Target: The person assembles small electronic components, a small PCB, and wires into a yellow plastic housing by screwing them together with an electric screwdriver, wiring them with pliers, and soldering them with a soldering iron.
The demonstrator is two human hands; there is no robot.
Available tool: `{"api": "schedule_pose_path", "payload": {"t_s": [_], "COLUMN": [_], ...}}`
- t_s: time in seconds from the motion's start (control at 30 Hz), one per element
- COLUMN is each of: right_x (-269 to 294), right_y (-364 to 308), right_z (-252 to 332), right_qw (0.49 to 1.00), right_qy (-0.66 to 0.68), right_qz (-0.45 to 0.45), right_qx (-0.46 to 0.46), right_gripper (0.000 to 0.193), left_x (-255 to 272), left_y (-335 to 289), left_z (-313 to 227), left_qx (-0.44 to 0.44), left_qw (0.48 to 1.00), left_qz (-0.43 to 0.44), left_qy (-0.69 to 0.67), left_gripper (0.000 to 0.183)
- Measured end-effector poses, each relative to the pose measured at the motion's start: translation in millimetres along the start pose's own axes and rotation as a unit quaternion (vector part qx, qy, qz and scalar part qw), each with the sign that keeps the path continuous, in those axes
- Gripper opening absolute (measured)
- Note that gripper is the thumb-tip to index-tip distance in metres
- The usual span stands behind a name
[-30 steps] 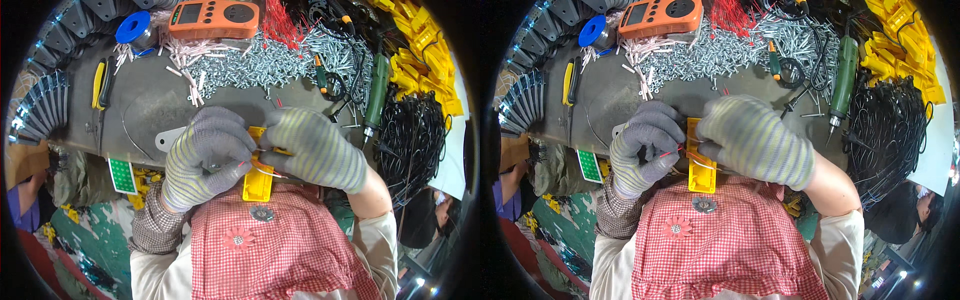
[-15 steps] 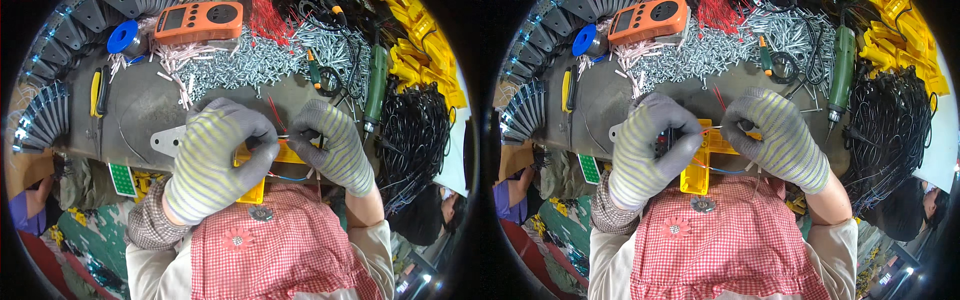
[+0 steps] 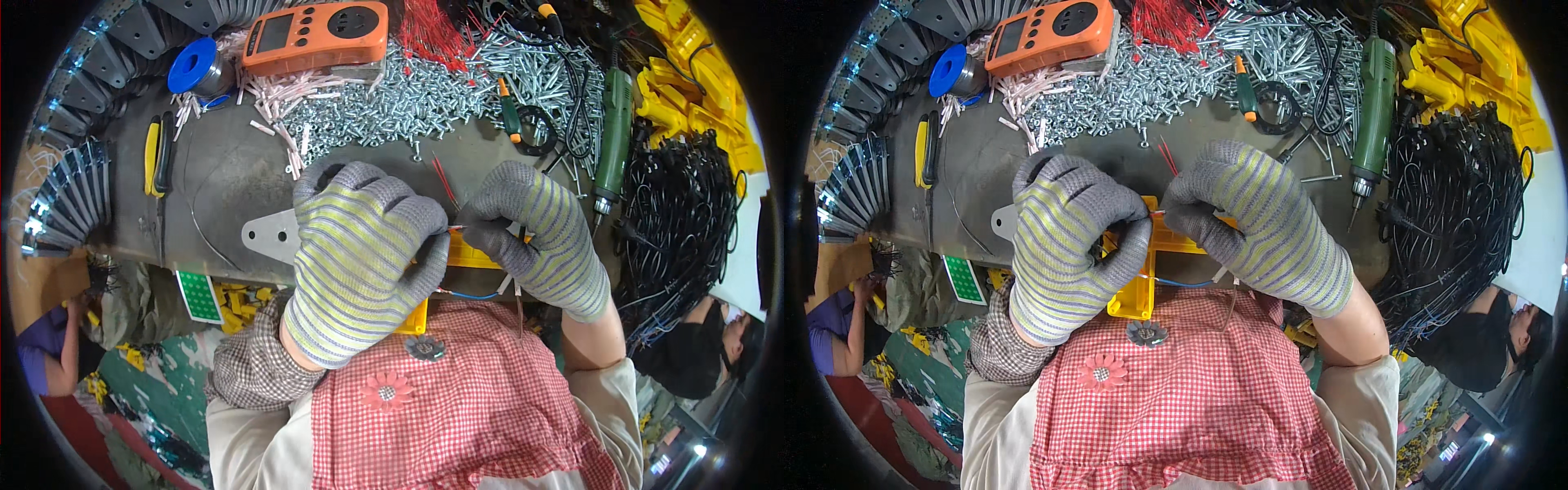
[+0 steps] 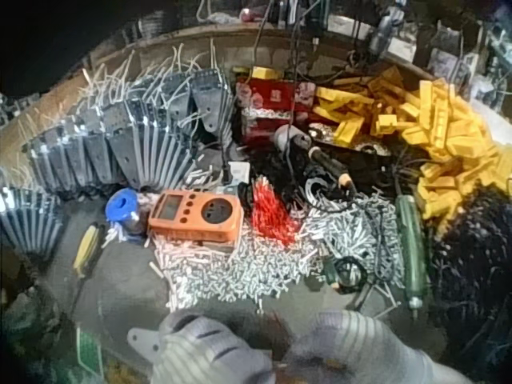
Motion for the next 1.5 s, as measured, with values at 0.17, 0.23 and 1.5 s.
{"api": "schedule_pose_path", "payload": {"t_s": [0.17,0.23,1.5], "right_x": [-0.6,-2.3,-1.3], "right_y": [2.2,2.9,-23.9], "right_z": [0.7,-3.7,14.1], "right_qw": [0.999,0.997,0.992], "right_qy": [0.03,0.057,-0.031], "right_qz": [0.004,0.008,-0.121], "right_qx": [-0.042,-0.054,0.005], "right_gripper": [0.016,0.016,0.019], "left_x": [3.1,0.8,-4.6], "left_y": [-0.7,-3.5,-8.4], "left_z": [-6.4,-3.9,17.5], "left_qx": [-0.03,-0.024,0.07], "left_qw": [0.999,0.999,0.972], "left_qz": [-0.026,-0.045,0.014], "left_qy": [0.037,0.019,-0.224], "left_gripper": [0.02,0.022,0.015]}}
Point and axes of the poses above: each hand's wrist, its own y-axis towards the middle knuckle, its own x-axis out of the back of the hand, z = x × y, the point moved 7 cm from there along y, towards the middle knuckle, and after that the axes turned 3 degrees about -z, right-handed, at the moved point
